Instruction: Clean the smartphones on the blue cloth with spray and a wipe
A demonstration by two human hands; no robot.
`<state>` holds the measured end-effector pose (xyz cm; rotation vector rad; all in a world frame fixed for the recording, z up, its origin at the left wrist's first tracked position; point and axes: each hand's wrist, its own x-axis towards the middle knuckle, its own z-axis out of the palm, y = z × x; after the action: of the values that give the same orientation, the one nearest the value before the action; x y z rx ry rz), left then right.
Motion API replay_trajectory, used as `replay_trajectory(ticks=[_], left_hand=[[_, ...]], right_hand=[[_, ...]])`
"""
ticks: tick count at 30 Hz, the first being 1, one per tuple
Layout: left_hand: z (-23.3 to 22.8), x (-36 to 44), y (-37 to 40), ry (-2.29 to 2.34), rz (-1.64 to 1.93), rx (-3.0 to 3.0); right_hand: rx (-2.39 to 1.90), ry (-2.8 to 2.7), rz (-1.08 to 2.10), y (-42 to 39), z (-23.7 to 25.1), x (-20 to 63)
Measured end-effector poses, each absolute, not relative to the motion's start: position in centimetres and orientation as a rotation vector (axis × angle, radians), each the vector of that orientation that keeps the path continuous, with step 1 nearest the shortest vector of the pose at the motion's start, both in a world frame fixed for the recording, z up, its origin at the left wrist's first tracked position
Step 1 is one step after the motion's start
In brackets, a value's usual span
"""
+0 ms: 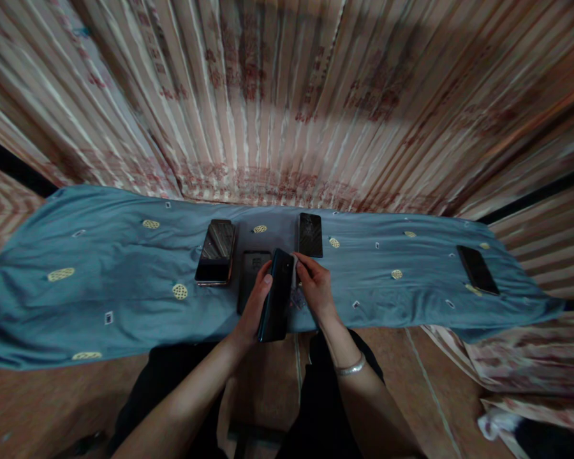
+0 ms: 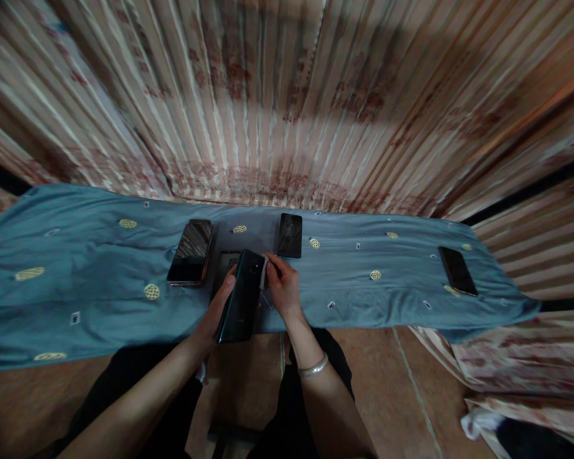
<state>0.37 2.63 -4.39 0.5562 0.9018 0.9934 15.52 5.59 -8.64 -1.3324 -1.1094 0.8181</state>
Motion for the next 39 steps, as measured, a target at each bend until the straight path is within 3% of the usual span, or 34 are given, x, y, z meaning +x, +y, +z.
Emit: replay_trajectory(ticks=[9,22,39], left_hand=[[-3.9,0.1,2.8,0.889,0.986,0.443],[-3.7,0.2,3.2,0.918,1.089,0.467],[-4.2,0.2,3.6,0.979,1.183,0.551]], right_hand=[[-1.222,-0.775,1.254,5.7,-8.2,14.8],[-1.278,-0.969,1.119,5.3,-8.3,14.4],[-1.252,-1.018,1.181,4.6,-8.4,13.5]])
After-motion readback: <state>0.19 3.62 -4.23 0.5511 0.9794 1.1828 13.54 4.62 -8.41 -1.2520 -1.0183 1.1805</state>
